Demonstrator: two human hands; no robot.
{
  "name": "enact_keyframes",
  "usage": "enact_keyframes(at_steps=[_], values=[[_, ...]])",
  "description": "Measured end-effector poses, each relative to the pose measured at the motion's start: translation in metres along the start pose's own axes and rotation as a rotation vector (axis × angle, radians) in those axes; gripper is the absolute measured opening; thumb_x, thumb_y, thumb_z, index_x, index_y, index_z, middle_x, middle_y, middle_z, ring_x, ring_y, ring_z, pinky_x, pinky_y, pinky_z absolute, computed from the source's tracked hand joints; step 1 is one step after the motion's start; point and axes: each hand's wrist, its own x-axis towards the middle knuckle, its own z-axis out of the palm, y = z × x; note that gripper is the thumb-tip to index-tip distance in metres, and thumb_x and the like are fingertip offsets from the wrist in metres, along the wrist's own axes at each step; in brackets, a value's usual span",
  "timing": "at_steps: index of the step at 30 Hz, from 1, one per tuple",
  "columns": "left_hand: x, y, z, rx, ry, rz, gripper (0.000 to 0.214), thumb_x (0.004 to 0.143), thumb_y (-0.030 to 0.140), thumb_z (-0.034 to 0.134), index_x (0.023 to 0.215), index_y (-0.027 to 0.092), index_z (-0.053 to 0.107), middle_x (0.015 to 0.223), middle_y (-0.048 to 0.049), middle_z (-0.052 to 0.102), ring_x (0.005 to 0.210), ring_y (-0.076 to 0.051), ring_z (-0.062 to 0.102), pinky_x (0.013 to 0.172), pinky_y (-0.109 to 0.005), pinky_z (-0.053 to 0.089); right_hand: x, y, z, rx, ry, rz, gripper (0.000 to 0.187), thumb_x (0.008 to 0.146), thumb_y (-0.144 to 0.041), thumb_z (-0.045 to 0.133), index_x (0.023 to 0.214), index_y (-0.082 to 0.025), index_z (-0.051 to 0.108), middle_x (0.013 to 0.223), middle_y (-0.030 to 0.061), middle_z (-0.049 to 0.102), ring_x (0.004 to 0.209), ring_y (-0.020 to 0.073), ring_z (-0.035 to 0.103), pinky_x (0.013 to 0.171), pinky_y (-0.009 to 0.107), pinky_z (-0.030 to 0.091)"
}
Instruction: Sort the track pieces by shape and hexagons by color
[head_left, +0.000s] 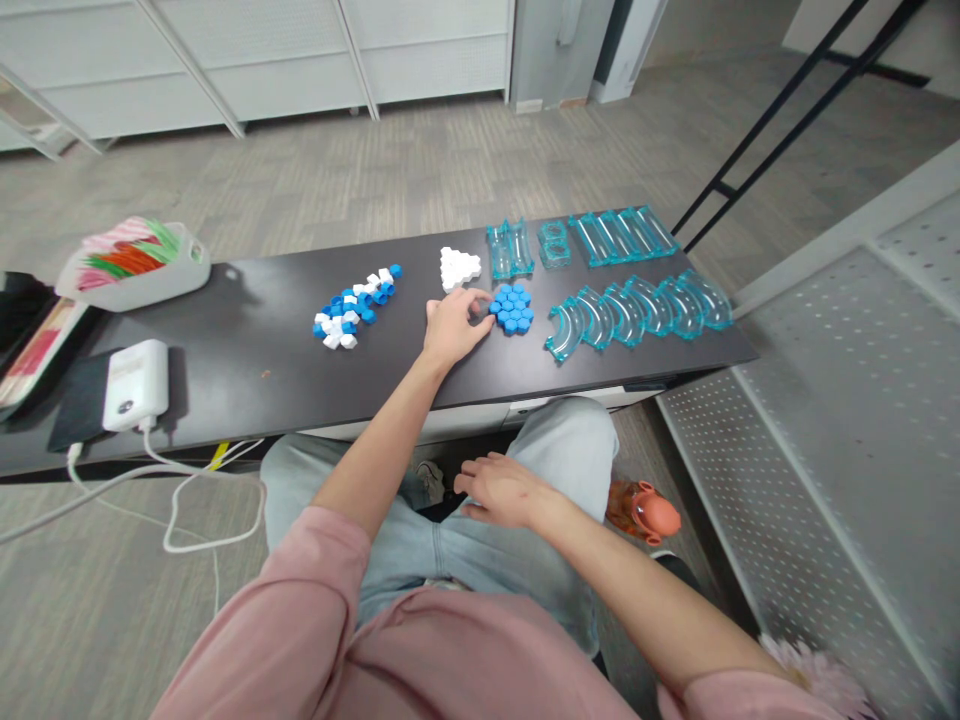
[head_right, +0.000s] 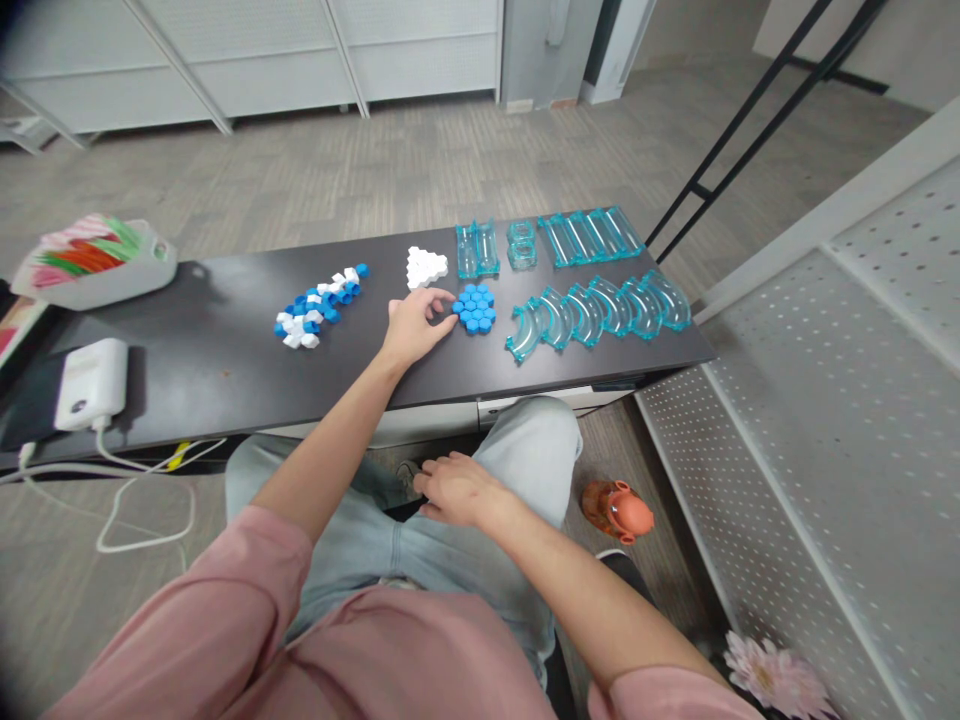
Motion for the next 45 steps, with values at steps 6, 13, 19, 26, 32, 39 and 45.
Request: enact_keyframes(at_steps=[6,13,19,26,32,39,45], values=[[-0.0012,0.0015,-0.0019,-0.007,-0.016,0.017,0.032,0.107,0.025,0.081,0.138,0.033,0.088,0.125,-0.0046,0.077,0.099,-0.024,0.072,0.120,-0.049,0.043,0.0015,0.0022,0.0028,0.041,0.023,0.001,0.026,0.115,-0.048,0.082,0.132,-0.028,0.085,0.134,0.0110,0.088,0.115,0.0325,0.083,0.096,0.043,0.058],[-0.0017,0.0020,-0.0017,-0.001,-0.008,0.014,0.026,0.110,0.030,0.081,0.132,0.034,0.093,0.126,-0.0056,0.079,0.098,-0.024,0.072,0.120,-0.050,0.042,-0.0007,0.0014,0.0018,0.040,0.024,0.005,0.027,0.116,-0.045,0.080,0.136,-0.027,0.085,0.135,0.0113,0.088,0.117,0.0331,0.083,0.098,0.044,0.058],[-0.0017,0.0022,-0.0010,-0.004,0.015,0.006,0.024,0.110,0.028,0.077,0.128,0.033,0.091,0.128,-0.0058,0.080,0.100,-0.025,0.073,0.119,-0.051,0.042,0.0004,0.0024,0.0027,0.081,0.014,0.006,0.033,0.115,-0.047,0.080,0.138,-0.023,0.086,0.135,0.0148,0.087,0.115,0.0356,0.081,0.098,0.046,0.056],[-0.0011,0.0023,-0.0008,-0.045,0.058,-0.043,0.025,0.109,0.026,0.079,0.133,0.028,0.085,0.134,-0.0073,0.083,0.107,-0.026,0.077,0.118,-0.049,0.045,0.0009,0.0022,0.0034,0.059,0.027,0.009,0.025,0.114,-0.047,0.084,0.133,-0.031,0.086,0.133,0.0094,0.088,0.114,0.0329,0.082,0.097,0.045,0.059],[0.0010,0.0028,0.0006,-0.021,0.025,-0.061,0.012,0.110,0.029,0.080,0.121,0.029,0.085,0.128,-0.0065,0.084,0.107,-0.027,0.077,0.118,-0.051,0.044,-0.0013,-0.0019,-0.0020,0.021,0.005,0.019,0.031,0.117,-0.045,0.082,0.138,-0.023,0.086,0.136,0.0125,0.088,0.119,0.0321,0.084,0.098,0.042,0.058],[0.0004,0.0019,0.0008,-0.030,0.033,-0.048,0.022,0.108,0.024,0.080,0.129,0.030,0.086,0.128,-0.0055,0.083,0.105,-0.026,0.076,0.117,-0.049,0.044,-0.0006,-0.0013,-0.0045,0.015,-0.001,0.006,0.029,0.117,-0.047,0.080,0.135,-0.024,0.086,0.135,0.0119,0.088,0.114,0.0325,0.083,0.098,0.044,0.060],[-0.0002,0.0026,0.0001,-0.023,0.030,-0.029,0.028,0.109,0.026,0.081,0.136,0.031,0.087,0.129,-0.0055,0.082,0.103,-0.025,0.076,0.119,-0.049,0.043,0.0006,0.0009,0.0002,0.039,0.009,0.004,0.030,0.116,-0.047,0.081,0.136,-0.025,0.086,0.134,0.0130,0.088,0.115,0.0343,0.083,0.098,0.046,0.060]])
